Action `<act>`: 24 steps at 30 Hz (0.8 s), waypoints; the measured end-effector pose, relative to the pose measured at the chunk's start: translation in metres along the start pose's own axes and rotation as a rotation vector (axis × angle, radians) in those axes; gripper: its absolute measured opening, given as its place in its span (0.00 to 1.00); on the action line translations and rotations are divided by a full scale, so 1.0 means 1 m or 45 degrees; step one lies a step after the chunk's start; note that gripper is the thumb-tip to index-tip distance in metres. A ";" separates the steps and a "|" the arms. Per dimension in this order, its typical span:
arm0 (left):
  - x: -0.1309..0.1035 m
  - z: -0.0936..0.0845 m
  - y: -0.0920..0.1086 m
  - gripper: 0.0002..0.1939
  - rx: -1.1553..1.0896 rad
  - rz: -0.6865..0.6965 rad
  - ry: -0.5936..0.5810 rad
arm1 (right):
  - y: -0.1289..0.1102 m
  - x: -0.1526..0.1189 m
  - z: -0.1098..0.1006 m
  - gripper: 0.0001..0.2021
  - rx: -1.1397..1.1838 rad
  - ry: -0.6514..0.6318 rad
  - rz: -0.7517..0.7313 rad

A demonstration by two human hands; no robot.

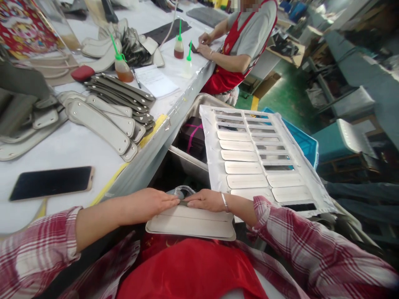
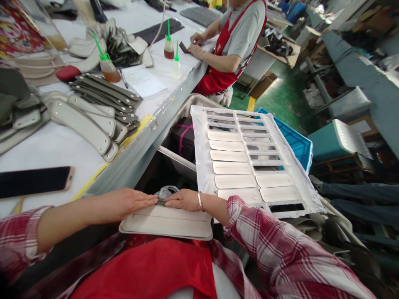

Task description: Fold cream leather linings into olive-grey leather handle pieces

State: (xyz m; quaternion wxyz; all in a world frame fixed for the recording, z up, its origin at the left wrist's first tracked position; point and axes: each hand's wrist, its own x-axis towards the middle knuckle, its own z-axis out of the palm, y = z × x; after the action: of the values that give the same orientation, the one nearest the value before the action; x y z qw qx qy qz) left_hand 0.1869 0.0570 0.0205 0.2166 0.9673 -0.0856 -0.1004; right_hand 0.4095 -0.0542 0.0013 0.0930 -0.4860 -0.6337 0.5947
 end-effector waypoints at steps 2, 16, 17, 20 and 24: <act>-0.008 0.000 -0.002 0.26 0.017 -0.021 0.004 | -0.003 0.005 0.000 0.19 -0.005 -0.009 0.011; -0.021 -0.002 0.004 0.24 0.046 -0.071 0.064 | -0.020 0.036 0.001 0.18 -0.047 -0.084 -0.001; -0.022 -0.002 0.004 0.23 0.036 -0.073 0.071 | -0.021 0.039 0.002 0.18 -0.065 -0.084 -0.021; -0.026 -0.003 0.005 0.20 0.044 -0.094 0.079 | -0.022 0.050 0.005 0.19 -0.072 -0.076 -0.051; -0.025 -0.005 0.011 0.19 0.059 -0.160 0.097 | -0.021 0.061 0.007 0.21 -0.002 -0.088 -0.068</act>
State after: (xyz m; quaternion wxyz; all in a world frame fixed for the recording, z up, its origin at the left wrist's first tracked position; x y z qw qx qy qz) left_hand 0.1625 0.0542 0.0335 0.1906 0.9786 -0.0187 -0.0750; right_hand 0.3631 -0.0109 -0.0109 0.0865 -0.4483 -0.6497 0.6078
